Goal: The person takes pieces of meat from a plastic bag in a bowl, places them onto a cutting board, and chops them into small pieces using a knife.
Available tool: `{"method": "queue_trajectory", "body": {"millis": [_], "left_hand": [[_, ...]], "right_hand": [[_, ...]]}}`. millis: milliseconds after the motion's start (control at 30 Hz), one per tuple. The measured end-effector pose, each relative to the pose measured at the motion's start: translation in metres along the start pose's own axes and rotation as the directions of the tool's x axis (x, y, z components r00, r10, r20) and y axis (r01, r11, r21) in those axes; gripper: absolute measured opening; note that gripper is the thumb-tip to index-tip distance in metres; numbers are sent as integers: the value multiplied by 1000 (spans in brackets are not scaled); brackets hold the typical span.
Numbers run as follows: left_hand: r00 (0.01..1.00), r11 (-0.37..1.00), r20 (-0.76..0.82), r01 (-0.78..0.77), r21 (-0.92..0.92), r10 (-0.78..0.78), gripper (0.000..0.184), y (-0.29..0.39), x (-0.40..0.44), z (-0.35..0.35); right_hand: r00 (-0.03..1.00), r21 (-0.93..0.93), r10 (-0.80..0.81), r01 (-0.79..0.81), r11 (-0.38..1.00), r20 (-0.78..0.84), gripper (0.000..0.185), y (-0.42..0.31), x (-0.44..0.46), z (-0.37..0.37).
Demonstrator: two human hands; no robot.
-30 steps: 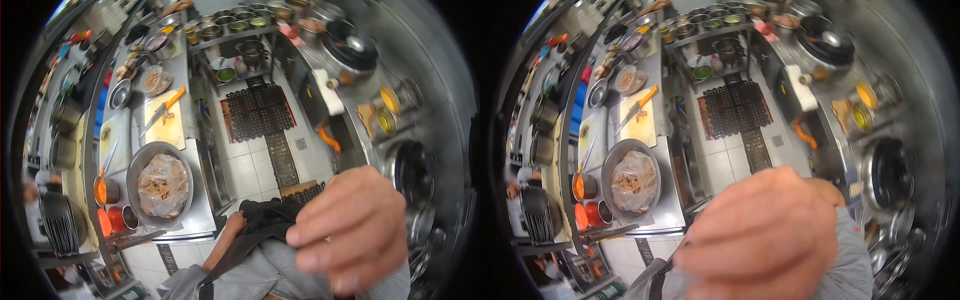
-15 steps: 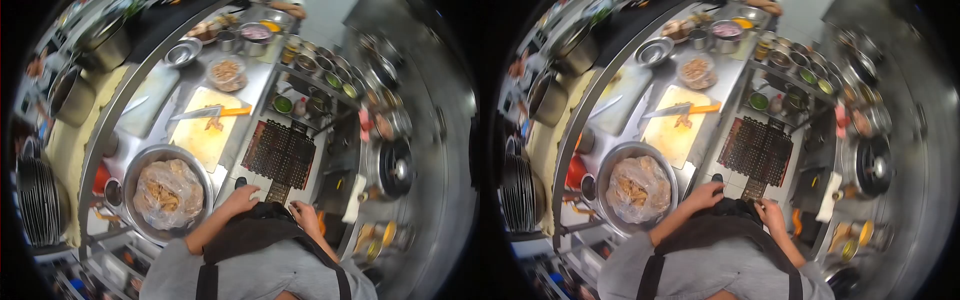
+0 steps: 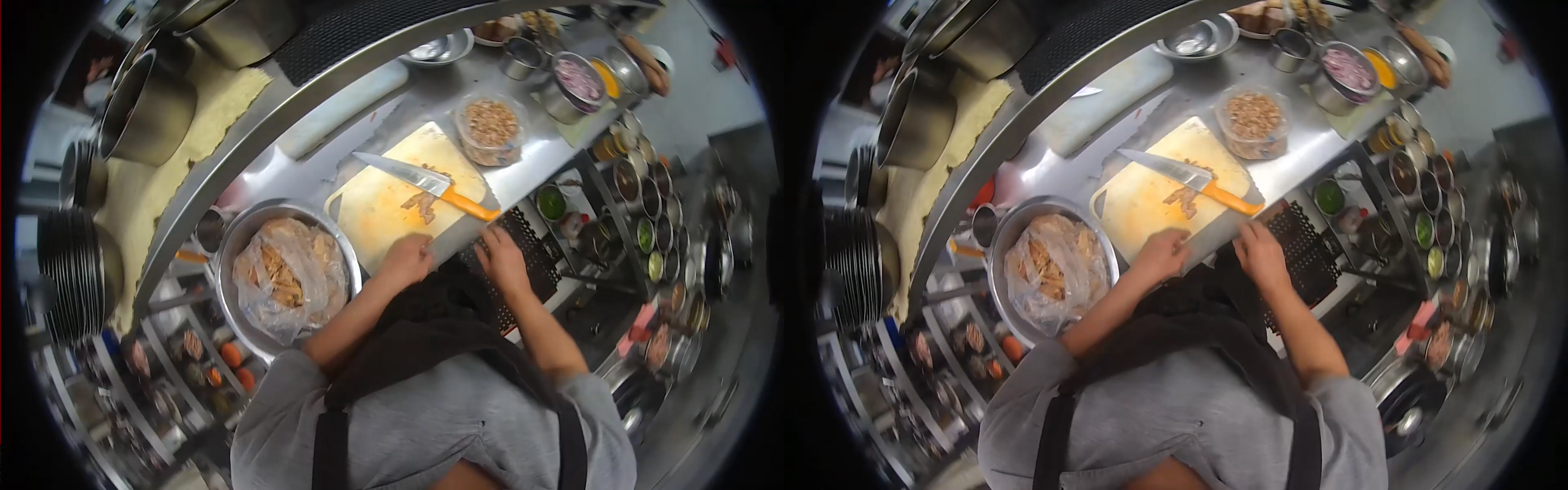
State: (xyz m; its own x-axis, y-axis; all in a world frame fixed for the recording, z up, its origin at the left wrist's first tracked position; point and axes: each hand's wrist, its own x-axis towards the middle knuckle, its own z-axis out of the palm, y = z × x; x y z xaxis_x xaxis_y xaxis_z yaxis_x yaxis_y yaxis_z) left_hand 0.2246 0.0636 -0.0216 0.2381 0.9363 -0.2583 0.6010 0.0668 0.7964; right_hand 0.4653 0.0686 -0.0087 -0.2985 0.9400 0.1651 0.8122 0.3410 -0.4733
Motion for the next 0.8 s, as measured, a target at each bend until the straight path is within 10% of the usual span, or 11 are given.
{"method": "queue_trajectory", "body": {"millis": [200,367,433,800], "left_hand": [[904,899,-410,274,341,-120,54,2,54,10],[852,869,-519,307,387,-70,47,3,76,32],[829,875,-555,316,368,-66,42,-1,78,43],[752,918,-658,285,276,-36,36,4,83,42]], "right_hand": [[881,-27,-294,326,945,371,54,56,104,53],[808,121,-165,116,986,566,61,61,119,32],[877,345,-264,122,931,402,59,70,122,37],[774,440,-185,-132,888,606,43,81,111,-1]]}}
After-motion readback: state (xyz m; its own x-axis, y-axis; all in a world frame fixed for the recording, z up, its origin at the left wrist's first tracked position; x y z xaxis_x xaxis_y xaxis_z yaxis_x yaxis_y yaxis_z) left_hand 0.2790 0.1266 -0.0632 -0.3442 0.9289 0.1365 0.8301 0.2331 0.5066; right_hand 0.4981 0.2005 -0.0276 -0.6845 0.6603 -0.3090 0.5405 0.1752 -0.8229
